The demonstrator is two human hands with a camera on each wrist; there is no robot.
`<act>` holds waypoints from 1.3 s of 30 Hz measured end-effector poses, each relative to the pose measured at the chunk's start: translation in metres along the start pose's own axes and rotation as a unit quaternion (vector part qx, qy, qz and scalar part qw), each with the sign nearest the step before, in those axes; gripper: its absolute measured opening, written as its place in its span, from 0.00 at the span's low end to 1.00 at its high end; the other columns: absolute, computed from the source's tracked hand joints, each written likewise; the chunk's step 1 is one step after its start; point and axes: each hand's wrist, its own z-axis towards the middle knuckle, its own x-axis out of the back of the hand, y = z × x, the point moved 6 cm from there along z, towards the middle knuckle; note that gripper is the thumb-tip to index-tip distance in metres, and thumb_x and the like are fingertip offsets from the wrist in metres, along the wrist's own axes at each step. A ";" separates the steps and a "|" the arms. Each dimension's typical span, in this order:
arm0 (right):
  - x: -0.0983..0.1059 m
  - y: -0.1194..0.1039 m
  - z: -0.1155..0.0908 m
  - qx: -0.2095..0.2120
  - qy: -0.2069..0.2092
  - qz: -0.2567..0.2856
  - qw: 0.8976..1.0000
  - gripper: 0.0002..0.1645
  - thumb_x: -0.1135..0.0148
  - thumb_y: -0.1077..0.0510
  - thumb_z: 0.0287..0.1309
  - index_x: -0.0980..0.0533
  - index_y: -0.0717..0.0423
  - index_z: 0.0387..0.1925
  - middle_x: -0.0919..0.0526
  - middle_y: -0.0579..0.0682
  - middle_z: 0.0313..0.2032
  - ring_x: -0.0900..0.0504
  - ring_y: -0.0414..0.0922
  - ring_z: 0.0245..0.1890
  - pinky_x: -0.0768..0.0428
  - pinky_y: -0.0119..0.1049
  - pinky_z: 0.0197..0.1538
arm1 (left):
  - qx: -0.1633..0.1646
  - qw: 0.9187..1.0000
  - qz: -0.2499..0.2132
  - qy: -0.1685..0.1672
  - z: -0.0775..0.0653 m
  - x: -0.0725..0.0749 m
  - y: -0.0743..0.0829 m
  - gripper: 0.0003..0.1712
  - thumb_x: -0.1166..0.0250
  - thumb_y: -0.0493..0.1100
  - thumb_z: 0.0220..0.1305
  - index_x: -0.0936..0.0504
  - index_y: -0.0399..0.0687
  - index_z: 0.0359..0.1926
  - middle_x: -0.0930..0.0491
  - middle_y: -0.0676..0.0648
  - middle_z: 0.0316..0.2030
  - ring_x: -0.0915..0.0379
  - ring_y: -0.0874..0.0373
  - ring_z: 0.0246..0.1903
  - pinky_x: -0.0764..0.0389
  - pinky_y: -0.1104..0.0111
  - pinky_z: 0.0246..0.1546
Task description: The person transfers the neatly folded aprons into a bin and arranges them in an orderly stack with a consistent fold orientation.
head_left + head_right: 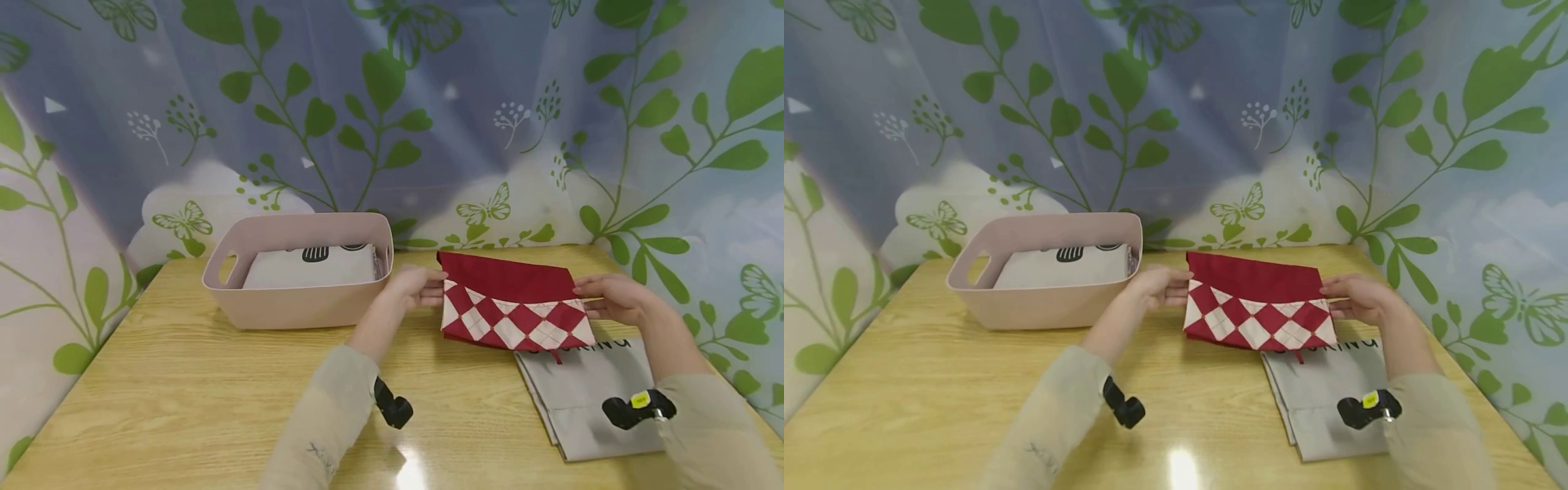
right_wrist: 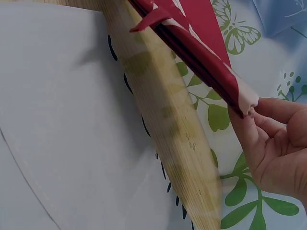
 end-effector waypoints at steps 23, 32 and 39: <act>-0.024 -0.019 -0.006 -0.005 0.016 0.043 0.999 0.05 0.47 0.57 0.65 0.25 0.51 0.36 0.19 0.43 0.33 0.19 0.40 0.33 0.19 0.31 0.39 | -0.030 0.999 0.025 0.007 -0.025 0.012 0.034 0.17 0.42 0.31 0.61 0.25 0.29 0.51 0.22 0.39 0.38 0.24 0.53 0.32 0.22 0.58 0.46; -0.034 -0.028 -0.007 0.015 0.005 0.069 0.997 0.13 0.48 0.59 0.66 0.20 0.47 0.29 0.17 0.42 0.32 0.18 0.40 0.32 0.19 0.30 0.38 | -0.048 0.998 0.032 0.014 -0.032 0.021 0.045 0.14 0.42 0.31 0.61 0.24 0.29 0.47 0.22 0.43 0.31 0.24 0.56 0.26 0.21 0.60 0.43; -0.044 -0.039 -0.007 0.022 0.004 0.080 0.997 0.12 0.48 0.59 0.65 0.20 0.48 0.29 0.17 0.43 0.32 0.19 0.40 0.31 0.19 0.30 0.38 | -0.044 0.997 0.045 0.035 -0.037 0.034 0.054 0.15 0.41 0.33 0.61 0.23 0.31 0.48 0.23 0.43 0.33 0.24 0.56 0.27 0.21 0.61 0.43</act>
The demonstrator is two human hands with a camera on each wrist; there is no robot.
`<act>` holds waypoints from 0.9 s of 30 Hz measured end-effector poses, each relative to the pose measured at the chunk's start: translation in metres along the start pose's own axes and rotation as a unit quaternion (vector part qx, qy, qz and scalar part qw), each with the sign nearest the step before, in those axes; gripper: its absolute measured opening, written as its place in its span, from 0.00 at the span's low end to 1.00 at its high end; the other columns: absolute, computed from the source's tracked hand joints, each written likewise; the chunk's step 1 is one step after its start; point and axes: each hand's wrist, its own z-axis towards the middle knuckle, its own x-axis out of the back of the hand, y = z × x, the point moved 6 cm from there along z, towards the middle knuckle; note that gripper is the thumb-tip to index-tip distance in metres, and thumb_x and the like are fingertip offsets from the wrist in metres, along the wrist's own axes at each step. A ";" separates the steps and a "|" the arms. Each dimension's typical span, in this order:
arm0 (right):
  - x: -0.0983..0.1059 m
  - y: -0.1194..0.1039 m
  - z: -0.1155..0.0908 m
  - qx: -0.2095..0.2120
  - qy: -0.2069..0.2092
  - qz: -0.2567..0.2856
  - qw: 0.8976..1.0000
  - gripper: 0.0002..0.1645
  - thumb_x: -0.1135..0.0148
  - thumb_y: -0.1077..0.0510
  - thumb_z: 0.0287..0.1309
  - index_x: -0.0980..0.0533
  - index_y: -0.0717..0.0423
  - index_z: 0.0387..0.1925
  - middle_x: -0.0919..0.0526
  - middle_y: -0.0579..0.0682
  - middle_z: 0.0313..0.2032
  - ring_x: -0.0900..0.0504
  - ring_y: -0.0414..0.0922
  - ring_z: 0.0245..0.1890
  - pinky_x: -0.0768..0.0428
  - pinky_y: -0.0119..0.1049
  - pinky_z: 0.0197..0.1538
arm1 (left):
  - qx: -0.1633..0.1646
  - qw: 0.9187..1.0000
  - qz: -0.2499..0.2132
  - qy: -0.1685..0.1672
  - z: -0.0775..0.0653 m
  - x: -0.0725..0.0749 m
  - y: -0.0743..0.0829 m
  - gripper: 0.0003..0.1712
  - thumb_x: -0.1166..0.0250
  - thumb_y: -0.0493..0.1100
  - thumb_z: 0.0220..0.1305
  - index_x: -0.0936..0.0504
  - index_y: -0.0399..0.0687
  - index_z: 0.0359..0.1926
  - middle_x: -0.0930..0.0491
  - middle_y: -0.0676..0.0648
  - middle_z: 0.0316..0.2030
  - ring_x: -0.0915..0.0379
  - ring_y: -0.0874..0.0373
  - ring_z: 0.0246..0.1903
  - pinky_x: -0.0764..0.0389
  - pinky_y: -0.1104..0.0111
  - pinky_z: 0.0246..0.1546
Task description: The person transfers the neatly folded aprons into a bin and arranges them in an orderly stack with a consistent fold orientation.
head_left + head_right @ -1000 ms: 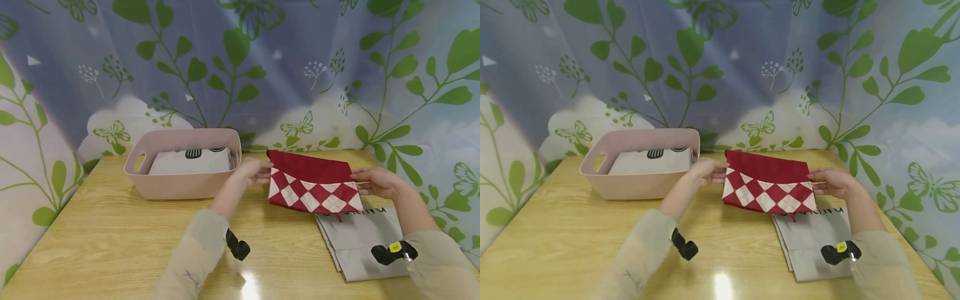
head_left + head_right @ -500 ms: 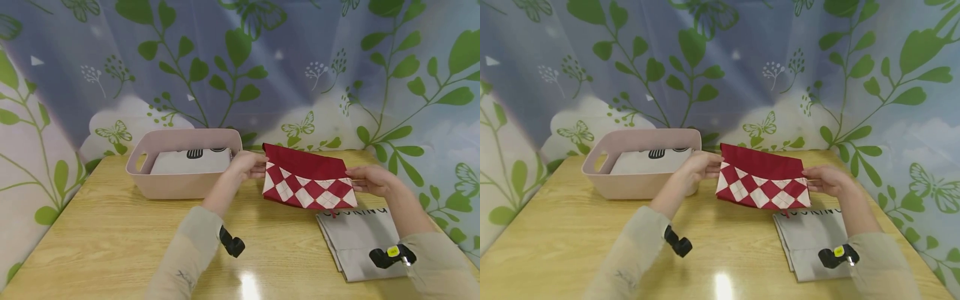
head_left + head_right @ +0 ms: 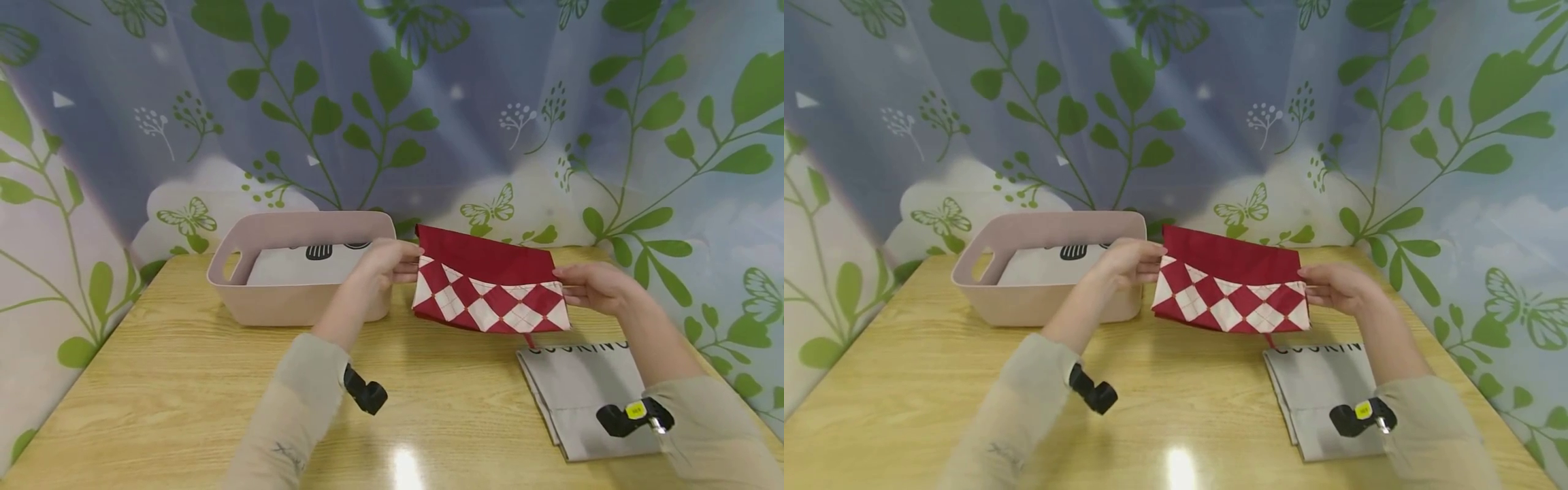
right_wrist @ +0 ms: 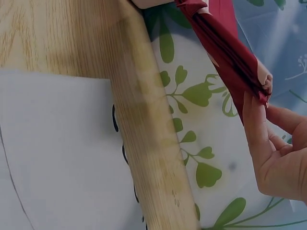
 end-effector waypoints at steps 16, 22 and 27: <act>-0.036 -0.022 0.008 0.024 -0.004 0.001 1.000 0.12 0.49 0.59 0.66 0.20 0.48 0.30 0.18 0.43 0.32 0.19 0.40 0.32 0.20 0.29 0.38 | -0.014 1.000 0.009 0.025 -0.009 0.035 0.016 0.18 0.42 0.35 0.62 0.25 0.32 0.53 0.24 0.42 0.39 0.27 0.57 0.29 0.21 0.65 0.44; -0.048 -0.025 0.014 0.019 -0.008 0.005 1.000 0.10 0.48 0.60 0.65 0.22 0.49 0.30 0.18 0.43 0.32 0.20 0.41 0.32 0.20 0.29 0.38 | -0.021 1.000 -0.003 0.013 -0.011 0.048 0.017 0.18 0.43 0.34 0.63 0.26 0.31 0.53 0.23 0.41 0.39 0.24 0.57 0.28 0.21 0.62 0.45; -0.058 -0.030 0.015 0.015 -0.013 0.021 1.000 0.09 0.47 0.61 0.65 0.23 0.51 0.31 0.19 0.44 0.32 0.20 0.41 0.32 0.20 0.29 0.38 | -0.020 1.000 -0.013 0.006 -0.013 0.058 0.018 0.16 0.44 0.34 0.63 0.26 0.31 0.51 0.23 0.44 0.35 0.23 0.57 0.26 0.20 0.63 0.42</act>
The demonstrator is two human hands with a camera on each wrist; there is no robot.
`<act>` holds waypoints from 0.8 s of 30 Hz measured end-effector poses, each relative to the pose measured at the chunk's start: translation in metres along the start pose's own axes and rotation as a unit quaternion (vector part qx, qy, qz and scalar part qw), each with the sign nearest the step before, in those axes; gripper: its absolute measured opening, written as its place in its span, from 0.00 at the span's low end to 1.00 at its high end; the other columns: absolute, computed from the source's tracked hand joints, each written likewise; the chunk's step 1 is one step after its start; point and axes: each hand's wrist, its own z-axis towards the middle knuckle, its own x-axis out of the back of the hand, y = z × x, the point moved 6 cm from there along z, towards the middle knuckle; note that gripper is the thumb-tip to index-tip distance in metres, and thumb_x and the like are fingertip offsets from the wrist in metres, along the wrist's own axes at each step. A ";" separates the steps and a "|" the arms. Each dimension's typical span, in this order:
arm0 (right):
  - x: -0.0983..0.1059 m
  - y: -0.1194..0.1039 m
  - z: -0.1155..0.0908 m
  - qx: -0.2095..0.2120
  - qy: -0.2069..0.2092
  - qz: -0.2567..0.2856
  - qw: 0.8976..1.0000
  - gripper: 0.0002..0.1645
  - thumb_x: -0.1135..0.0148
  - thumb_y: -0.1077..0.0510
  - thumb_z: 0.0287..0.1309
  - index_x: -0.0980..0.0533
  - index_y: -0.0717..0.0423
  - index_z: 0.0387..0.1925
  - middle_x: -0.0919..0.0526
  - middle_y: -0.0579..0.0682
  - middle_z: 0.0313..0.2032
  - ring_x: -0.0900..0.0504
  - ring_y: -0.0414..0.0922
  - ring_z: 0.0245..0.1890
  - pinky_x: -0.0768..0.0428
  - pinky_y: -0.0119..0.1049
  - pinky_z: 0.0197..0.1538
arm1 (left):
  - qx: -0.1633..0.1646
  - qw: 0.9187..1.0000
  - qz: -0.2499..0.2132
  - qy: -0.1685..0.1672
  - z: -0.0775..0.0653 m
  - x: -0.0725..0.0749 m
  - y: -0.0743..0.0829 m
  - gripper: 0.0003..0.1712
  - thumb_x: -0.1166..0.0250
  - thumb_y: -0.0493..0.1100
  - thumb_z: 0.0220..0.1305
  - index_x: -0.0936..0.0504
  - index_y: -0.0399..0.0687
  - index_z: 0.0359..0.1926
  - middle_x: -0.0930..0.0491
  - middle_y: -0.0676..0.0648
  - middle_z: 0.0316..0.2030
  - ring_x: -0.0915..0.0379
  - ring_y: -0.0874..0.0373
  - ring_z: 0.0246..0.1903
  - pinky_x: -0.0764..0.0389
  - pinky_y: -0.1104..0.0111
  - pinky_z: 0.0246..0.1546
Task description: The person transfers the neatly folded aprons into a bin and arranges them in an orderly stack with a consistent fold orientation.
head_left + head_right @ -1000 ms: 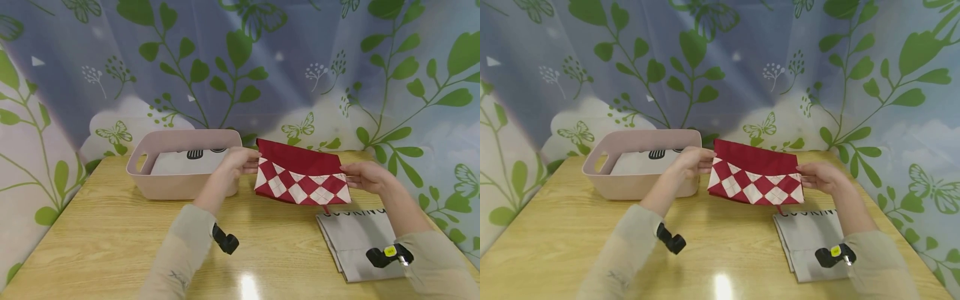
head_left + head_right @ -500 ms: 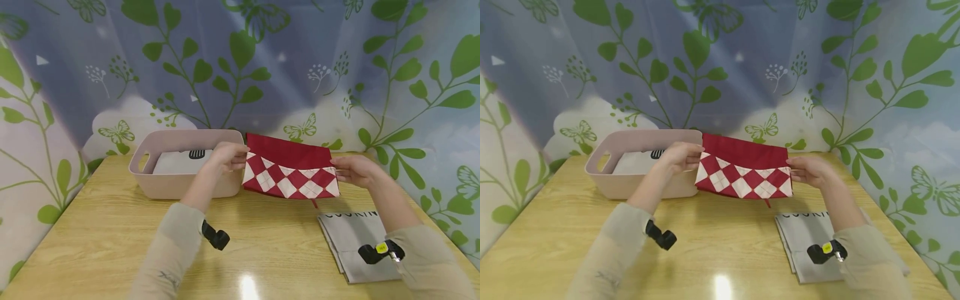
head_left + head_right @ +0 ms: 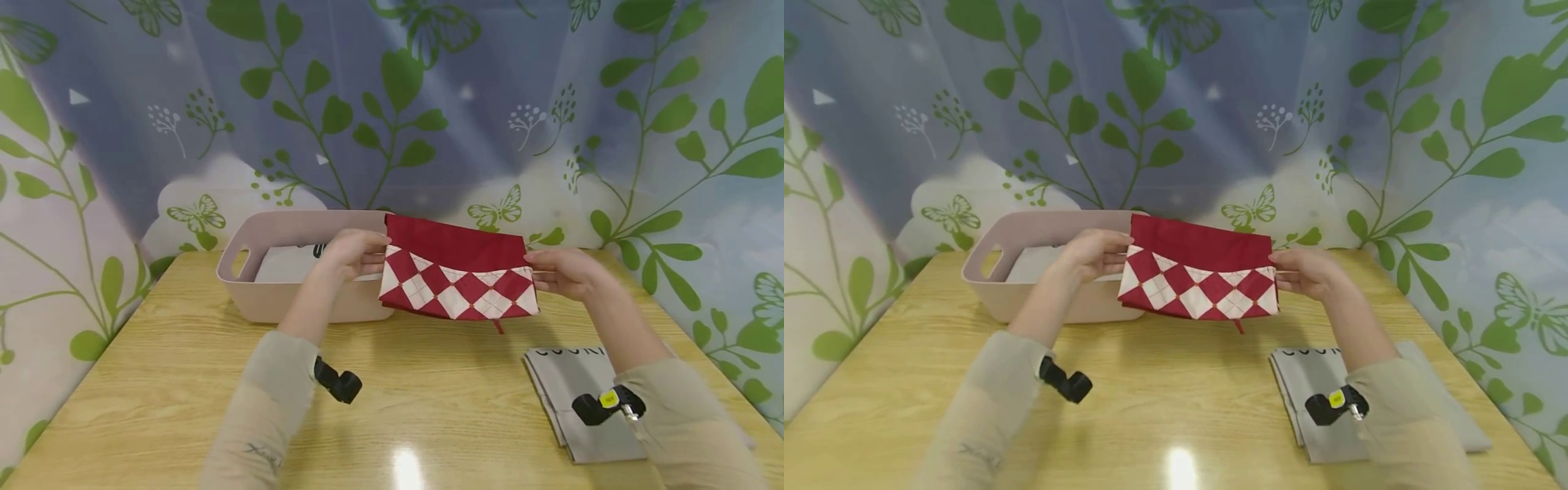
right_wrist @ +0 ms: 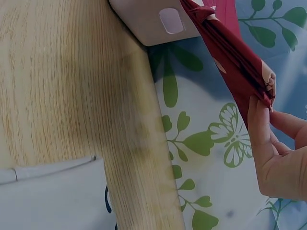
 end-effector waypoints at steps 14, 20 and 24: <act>-0.028 -0.001 0.014 -0.010 -0.007 -0.009 1.000 0.08 0.47 0.63 0.64 0.24 0.53 0.31 0.18 0.46 0.30 0.18 0.42 0.31 0.19 0.31 0.37 | 0.005 1.000 0.007 -0.011 -0.008 0.031 0.003 0.15 0.45 0.35 0.64 0.27 0.32 0.50 0.22 0.45 0.35 0.21 0.57 0.27 0.19 0.65 0.38; -0.040 -0.003 0.019 -0.005 -0.009 -0.010 1.000 0.05 0.49 0.64 0.64 0.27 0.58 0.40 0.18 0.46 0.31 0.18 0.42 0.31 0.19 0.31 0.38 | 0.006 1.000 0.005 -0.008 -0.011 0.044 0.005 0.11 0.46 0.34 0.64 0.27 0.33 0.46 0.21 0.47 0.30 0.21 0.58 0.26 0.18 0.67 0.33; -0.047 -0.006 0.023 0.002 -0.008 -0.015 1.000 0.08 0.50 0.64 0.65 0.32 0.59 0.46 0.18 0.44 0.31 0.18 0.41 0.31 0.19 0.30 0.37 | 0.010 1.000 0.014 -0.001 -0.013 0.052 0.007 0.11 0.46 0.34 0.65 0.28 0.34 0.47 0.22 0.47 0.31 0.22 0.58 0.26 0.18 0.68 0.32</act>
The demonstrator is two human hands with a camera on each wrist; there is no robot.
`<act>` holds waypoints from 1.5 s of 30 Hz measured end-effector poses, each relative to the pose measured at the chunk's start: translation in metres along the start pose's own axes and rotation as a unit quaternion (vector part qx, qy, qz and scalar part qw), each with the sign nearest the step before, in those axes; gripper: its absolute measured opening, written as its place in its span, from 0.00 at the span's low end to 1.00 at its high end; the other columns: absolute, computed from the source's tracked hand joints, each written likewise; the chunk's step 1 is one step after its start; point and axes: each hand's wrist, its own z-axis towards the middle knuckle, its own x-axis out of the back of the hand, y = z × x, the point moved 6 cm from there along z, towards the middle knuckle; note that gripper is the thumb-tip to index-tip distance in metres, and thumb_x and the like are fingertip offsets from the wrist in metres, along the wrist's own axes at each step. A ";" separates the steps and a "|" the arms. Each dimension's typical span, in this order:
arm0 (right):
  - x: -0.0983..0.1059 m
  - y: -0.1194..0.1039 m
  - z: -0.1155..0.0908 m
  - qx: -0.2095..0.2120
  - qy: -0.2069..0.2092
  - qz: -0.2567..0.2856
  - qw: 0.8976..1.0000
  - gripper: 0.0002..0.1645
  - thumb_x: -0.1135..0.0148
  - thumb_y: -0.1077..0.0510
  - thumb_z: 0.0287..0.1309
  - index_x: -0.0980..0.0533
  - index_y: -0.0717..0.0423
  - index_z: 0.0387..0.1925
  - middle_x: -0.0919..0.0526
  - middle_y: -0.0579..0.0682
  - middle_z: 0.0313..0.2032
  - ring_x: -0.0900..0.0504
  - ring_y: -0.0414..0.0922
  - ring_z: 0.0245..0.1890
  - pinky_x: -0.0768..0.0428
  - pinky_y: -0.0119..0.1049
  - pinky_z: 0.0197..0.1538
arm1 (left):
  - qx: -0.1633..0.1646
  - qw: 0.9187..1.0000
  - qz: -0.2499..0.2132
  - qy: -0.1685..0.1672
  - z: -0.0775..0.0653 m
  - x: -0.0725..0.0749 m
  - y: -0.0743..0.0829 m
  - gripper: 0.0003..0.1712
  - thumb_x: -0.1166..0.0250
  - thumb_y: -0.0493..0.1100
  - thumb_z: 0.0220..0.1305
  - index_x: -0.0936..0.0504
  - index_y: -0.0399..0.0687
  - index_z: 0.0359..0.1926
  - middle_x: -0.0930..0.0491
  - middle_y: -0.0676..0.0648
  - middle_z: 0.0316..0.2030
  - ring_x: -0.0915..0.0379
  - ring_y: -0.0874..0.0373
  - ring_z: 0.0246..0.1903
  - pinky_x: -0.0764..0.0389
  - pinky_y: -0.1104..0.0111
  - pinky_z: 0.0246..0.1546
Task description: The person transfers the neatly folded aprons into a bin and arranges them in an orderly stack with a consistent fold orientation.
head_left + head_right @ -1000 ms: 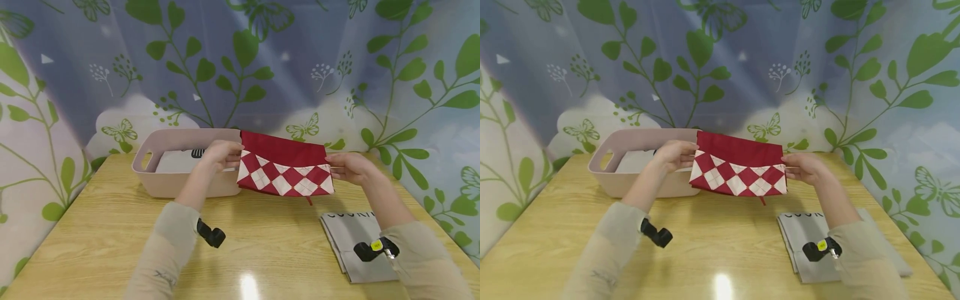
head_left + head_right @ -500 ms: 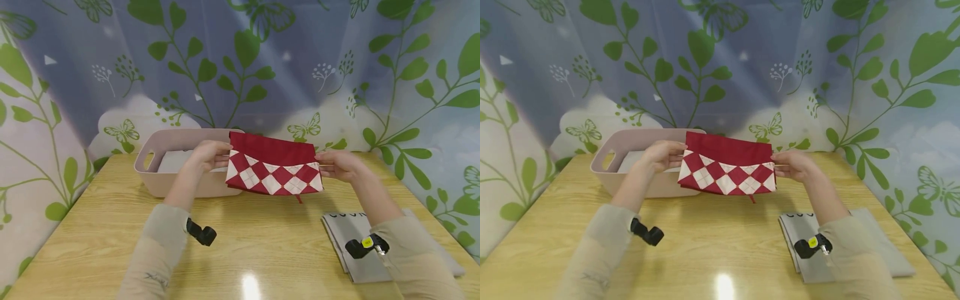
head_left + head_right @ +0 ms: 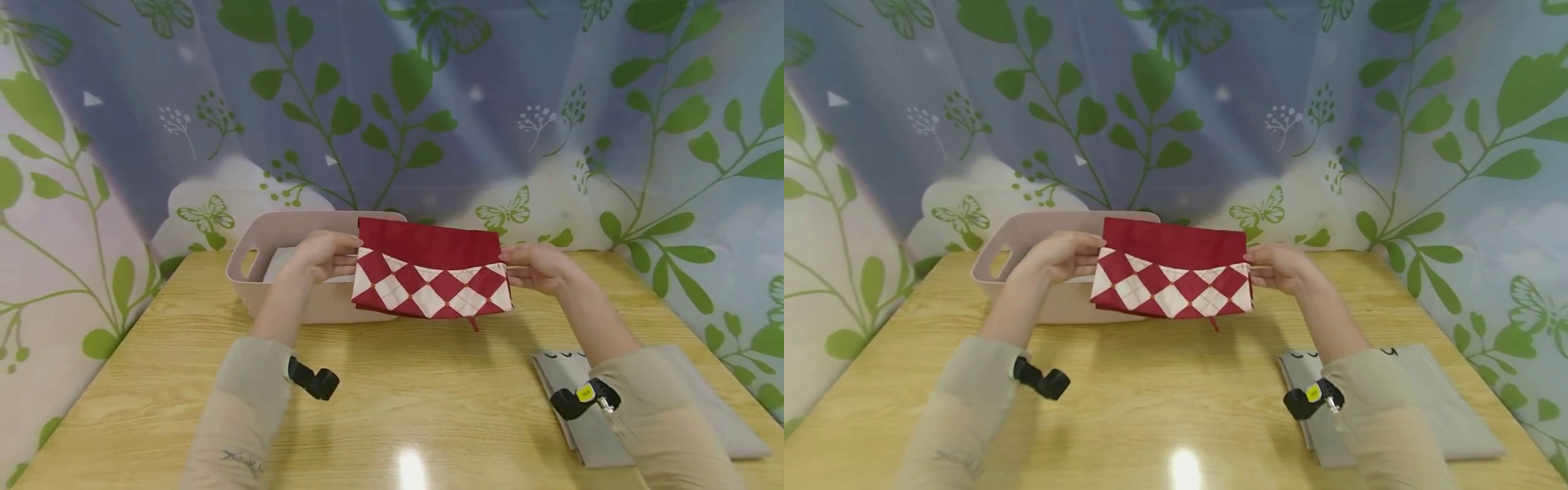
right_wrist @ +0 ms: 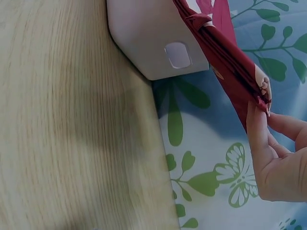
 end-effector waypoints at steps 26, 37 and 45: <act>-0.034 -0.018 0.011 -0.001 -0.010 -0.002 1.000 0.14 0.51 0.62 0.66 0.37 0.61 0.51 0.20 0.43 0.29 0.20 0.39 0.29 0.20 0.28 0.37 | -0.015 1.000 -0.001 0.009 -0.012 0.031 0.017 0.05 0.47 0.35 0.65 0.27 0.39 0.39 0.19 0.51 0.25 0.22 0.60 0.25 0.19 0.71 0.29; -0.052 -0.024 0.020 -0.001 -0.022 0.019 1.000 0.08 0.52 0.64 0.65 0.35 0.58 0.46 0.20 0.43 0.29 0.21 0.39 0.28 0.21 0.27 0.35 | -0.014 0.999 0.018 0.026 -0.016 0.048 0.023 0.07 0.48 0.36 0.67 0.27 0.40 0.43 0.20 0.53 0.25 0.22 0.61 0.27 0.20 0.73 0.30; -0.070 -0.032 0.028 0.003 -0.014 0.024 1.000 0.07 0.50 0.64 0.65 0.33 0.59 0.44 0.21 0.45 0.29 0.22 0.40 0.28 0.21 0.27 0.33 | -0.033 0.996 -0.001 0.080 -0.021 0.065 0.030 0.20 0.45 0.35 0.64 0.31 0.35 0.57 0.19 0.53 0.24 0.22 0.61 0.24 0.20 0.72 0.29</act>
